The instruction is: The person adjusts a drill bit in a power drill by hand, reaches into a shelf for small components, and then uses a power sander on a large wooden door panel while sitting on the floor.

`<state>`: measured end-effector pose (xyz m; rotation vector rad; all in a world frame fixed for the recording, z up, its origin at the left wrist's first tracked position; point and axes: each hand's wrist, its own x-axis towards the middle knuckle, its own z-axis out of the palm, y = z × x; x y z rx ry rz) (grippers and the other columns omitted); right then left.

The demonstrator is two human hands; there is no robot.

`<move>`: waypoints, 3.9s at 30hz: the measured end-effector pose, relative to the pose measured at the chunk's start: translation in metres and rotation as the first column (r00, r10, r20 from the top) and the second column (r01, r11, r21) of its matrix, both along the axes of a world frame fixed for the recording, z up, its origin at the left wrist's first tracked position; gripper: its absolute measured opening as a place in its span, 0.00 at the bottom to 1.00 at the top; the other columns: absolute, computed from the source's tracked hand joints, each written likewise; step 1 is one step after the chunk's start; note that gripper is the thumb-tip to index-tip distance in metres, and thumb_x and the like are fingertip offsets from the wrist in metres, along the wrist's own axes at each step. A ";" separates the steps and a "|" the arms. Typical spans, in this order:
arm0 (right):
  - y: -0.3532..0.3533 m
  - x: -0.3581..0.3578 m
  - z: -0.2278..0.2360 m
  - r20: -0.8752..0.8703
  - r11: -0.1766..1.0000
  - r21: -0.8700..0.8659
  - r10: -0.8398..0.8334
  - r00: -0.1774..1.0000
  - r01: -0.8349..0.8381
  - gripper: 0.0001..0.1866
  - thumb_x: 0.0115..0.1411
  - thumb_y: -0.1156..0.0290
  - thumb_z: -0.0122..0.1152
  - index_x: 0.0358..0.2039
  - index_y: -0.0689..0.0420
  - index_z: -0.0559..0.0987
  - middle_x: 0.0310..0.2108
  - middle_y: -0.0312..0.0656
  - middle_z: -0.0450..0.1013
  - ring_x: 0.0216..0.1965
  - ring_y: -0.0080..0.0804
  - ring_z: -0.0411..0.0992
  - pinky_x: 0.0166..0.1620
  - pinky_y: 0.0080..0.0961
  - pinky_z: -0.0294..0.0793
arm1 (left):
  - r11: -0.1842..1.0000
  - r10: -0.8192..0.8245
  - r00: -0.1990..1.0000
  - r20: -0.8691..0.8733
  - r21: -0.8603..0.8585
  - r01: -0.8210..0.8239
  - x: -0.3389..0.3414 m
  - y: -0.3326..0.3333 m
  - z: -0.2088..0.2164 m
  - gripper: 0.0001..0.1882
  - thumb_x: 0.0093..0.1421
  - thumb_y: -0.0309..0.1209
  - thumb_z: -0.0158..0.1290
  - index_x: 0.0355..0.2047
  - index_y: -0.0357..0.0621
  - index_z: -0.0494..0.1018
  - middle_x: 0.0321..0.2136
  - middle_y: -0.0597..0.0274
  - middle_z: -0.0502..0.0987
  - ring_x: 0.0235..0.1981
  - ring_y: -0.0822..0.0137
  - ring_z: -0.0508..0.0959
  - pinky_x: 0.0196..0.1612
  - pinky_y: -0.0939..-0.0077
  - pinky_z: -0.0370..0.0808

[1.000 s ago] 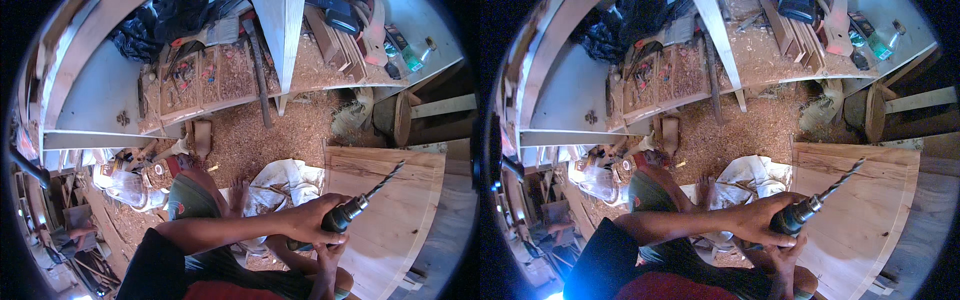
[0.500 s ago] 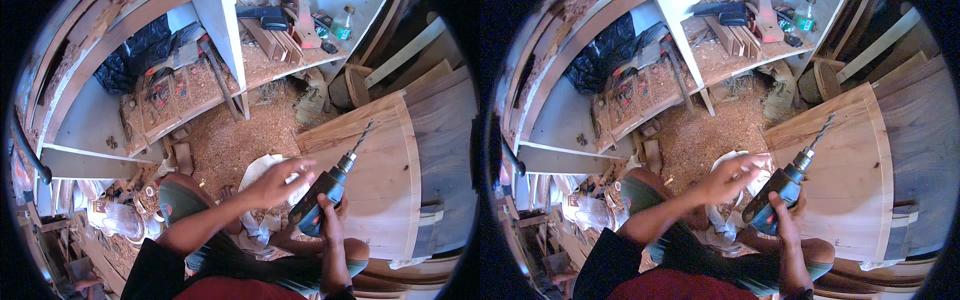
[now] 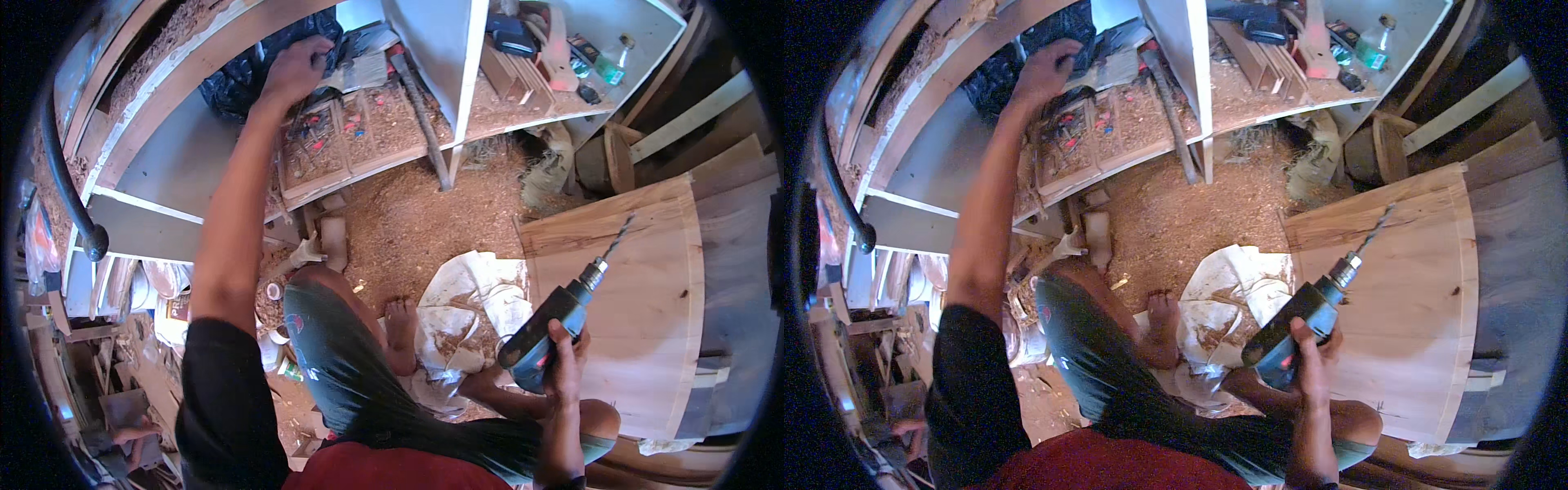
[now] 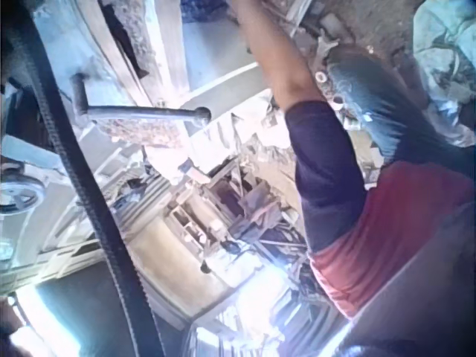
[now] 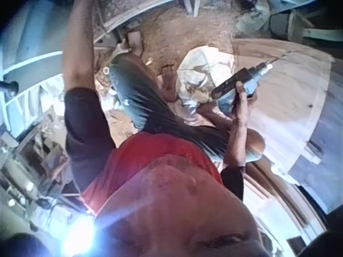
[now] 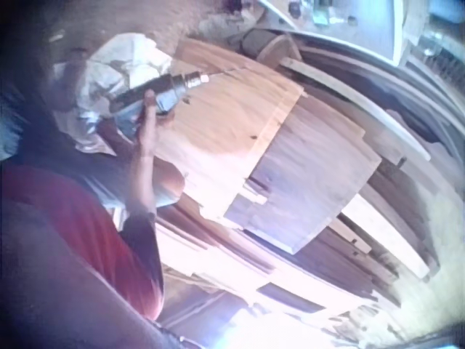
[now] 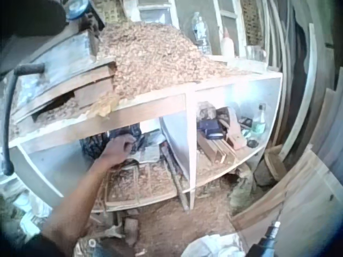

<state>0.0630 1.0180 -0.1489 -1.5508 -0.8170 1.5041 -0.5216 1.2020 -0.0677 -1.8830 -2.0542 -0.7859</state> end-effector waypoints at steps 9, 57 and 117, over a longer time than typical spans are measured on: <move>0.001 0.004 0.000 -0.109 0.999 -0.005 -0.032 0.994 0.032 0.36 0.61 0.65 0.71 0.64 0.61 0.64 0.53 0.41 0.70 0.50 0.31 0.70 0.55 0.30 0.71 | 0.832 -0.219 0.904 -0.366 -0.554 -0.023 -0.010 0.048 -0.023 0.42 0.50 0.37 0.62 0.67 0.67 0.63 0.66 0.51 0.64 0.69 0.50 0.59 0.65 0.28 0.54; 0.002 -0.004 -0.015 -0.065 0.999 -0.029 -0.028 0.997 0.027 0.35 0.61 0.65 0.69 0.64 0.61 0.63 0.50 0.40 0.70 0.47 0.28 0.70 0.52 0.30 0.72 | 0.965 0.253 0.235 -0.938 0.225 -0.137 -0.062 0.090 -0.023 0.35 0.63 0.50 0.50 0.68 0.56 0.61 0.71 0.58 0.57 0.67 0.51 0.63 0.70 0.52 0.54; 0.005 -0.011 -0.029 0.083 0.994 -0.103 -0.025 0.996 0.034 0.42 0.56 0.62 0.74 0.65 0.61 0.61 0.51 0.42 0.68 0.47 0.31 0.70 0.50 0.31 0.75 | 0.937 -0.094 0.314 -0.945 -0.190 -0.292 -0.034 0.095 -0.032 0.21 0.55 0.38 0.55 0.50 0.51 0.78 0.62 0.49 0.67 0.62 0.53 0.65 0.63 0.50 0.63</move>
